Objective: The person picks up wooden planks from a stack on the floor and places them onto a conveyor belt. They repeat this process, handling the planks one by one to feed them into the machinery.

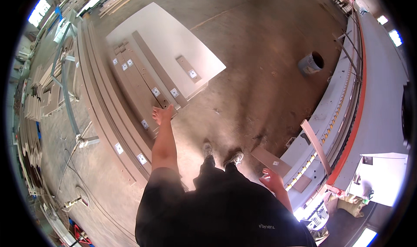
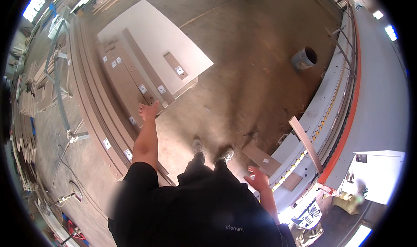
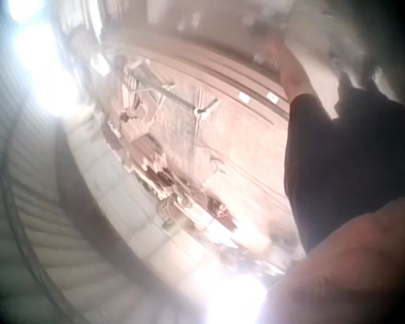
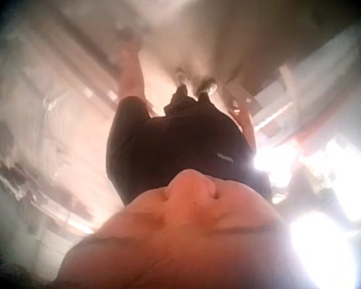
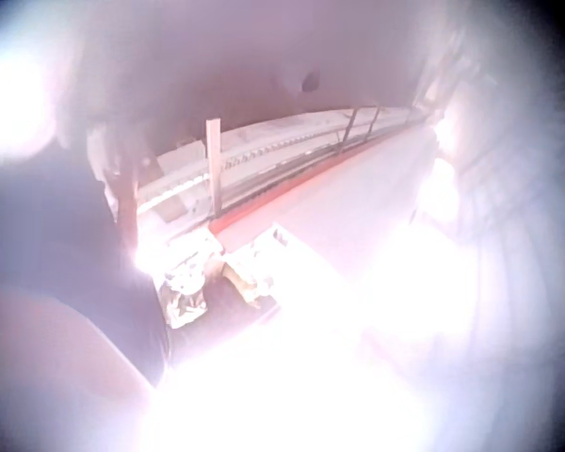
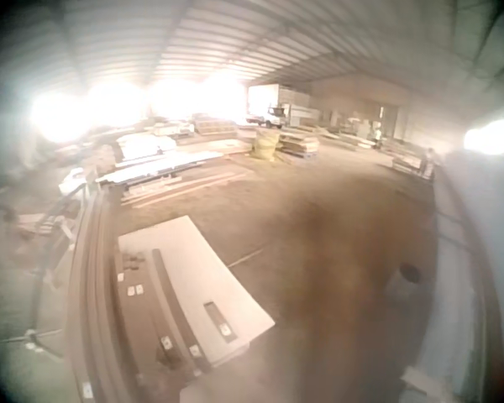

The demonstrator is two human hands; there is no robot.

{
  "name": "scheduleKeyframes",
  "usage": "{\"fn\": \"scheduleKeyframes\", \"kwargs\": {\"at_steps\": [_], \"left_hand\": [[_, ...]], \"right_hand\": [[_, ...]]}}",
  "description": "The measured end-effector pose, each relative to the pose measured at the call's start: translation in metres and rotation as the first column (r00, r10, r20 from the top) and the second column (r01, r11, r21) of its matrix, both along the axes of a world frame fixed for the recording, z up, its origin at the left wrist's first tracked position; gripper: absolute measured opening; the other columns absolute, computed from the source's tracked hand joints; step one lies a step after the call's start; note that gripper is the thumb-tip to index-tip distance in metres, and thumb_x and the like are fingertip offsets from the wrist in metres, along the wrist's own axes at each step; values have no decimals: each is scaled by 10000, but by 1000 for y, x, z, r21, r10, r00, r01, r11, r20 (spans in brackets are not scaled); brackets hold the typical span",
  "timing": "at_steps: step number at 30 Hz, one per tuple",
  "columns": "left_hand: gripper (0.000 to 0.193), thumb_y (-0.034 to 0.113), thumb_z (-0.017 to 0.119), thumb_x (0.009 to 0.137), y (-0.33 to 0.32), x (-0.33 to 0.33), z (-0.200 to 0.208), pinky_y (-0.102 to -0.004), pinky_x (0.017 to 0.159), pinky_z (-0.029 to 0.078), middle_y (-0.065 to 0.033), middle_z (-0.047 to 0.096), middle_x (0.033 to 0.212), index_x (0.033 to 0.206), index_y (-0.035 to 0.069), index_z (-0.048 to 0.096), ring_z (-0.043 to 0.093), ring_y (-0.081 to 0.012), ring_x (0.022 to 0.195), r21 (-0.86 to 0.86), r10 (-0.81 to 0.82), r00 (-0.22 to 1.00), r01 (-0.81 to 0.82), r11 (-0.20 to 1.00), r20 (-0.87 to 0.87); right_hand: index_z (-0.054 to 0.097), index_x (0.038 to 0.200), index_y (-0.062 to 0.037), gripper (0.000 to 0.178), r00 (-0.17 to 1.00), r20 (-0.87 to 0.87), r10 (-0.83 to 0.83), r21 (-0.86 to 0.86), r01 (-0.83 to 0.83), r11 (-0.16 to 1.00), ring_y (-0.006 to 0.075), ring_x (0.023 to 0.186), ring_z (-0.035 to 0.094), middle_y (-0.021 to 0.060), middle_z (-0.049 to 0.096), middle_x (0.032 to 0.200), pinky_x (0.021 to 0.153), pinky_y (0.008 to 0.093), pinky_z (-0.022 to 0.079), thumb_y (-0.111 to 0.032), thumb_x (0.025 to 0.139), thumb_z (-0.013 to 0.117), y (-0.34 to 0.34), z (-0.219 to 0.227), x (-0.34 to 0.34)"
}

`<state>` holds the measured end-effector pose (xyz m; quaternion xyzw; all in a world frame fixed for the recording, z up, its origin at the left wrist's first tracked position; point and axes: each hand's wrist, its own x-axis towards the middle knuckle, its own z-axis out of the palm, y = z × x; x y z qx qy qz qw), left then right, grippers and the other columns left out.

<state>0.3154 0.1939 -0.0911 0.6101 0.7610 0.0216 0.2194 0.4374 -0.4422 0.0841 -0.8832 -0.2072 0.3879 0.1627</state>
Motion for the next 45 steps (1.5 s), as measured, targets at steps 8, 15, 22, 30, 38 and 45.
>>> {"fn": "scheduleKeyframes", "kwargs": {"at_steps": [8,15,22,30,38,45], "left_hand": [[1132,600,793,683,15,14,-10,-501,1089,457,-179,378,1522,1532,37,300,368,-351,1414,-119,3,985,-24,993,-173],[1135,729,729,748,22,-15,-53,-535,1101,434,-215,457,1471,1509,-18,340,445,-400,1355,86,-77,959,104,991,-274],[755,361,837,845,-127,-39,-63,-434,1029,481,-204,604,1317,1408,-30,521,601,-342,1171,289,-573,747,498,818,337],[368,181,748,914,-345,-55,-33,-303,743,560,-55,745,966,1222,-1,662,690,-135,849,-292,-326,501,804,518,802],[528,342,688,1000,-408,58,101,-345,917,544,-134,719,1182,1395,7,585,688,-206,1056,-303,-344,332,943,137,879],[357,285,620,1044,-413,121,156,-329,893,549,-52,688,1128,1319,60,583,672,-177,1025,-347,401,214,890,295,891]], "right_hand": [[575,1403,-178,623,988,-48,-145,-87,141,986,194,1136,707,5,696,1324,988,406,536,-410,860,775,-28,8,-13],[621,1321,-175,570,949,230,-217,-73,240,968,246,1056,709,58,730,1082,926,417,547,-342,805,796,-67,4,35],[409,1520,-174,916,690,652,-314,-249,587,770,310,1405,465,106,524,1490,1142,456,426,-312,741,870,-203,-13,136],[507,1400,-164,776,829,435,-351,-460,540,705,307,1142,676,96,701,1263,978,451,538,-247,701,833,-257,-17,159],[544,1348,-36,473,798,-335,-500,348,599,721,190,948,716,106,729,1150,860,364,580,-98,902,689,-131,44,123],[552,1362,0,508,820,-572,13,454,304,837,219,1052,702,132,708,1198,929,360,565,-145,915,745,11,53,96]]}}
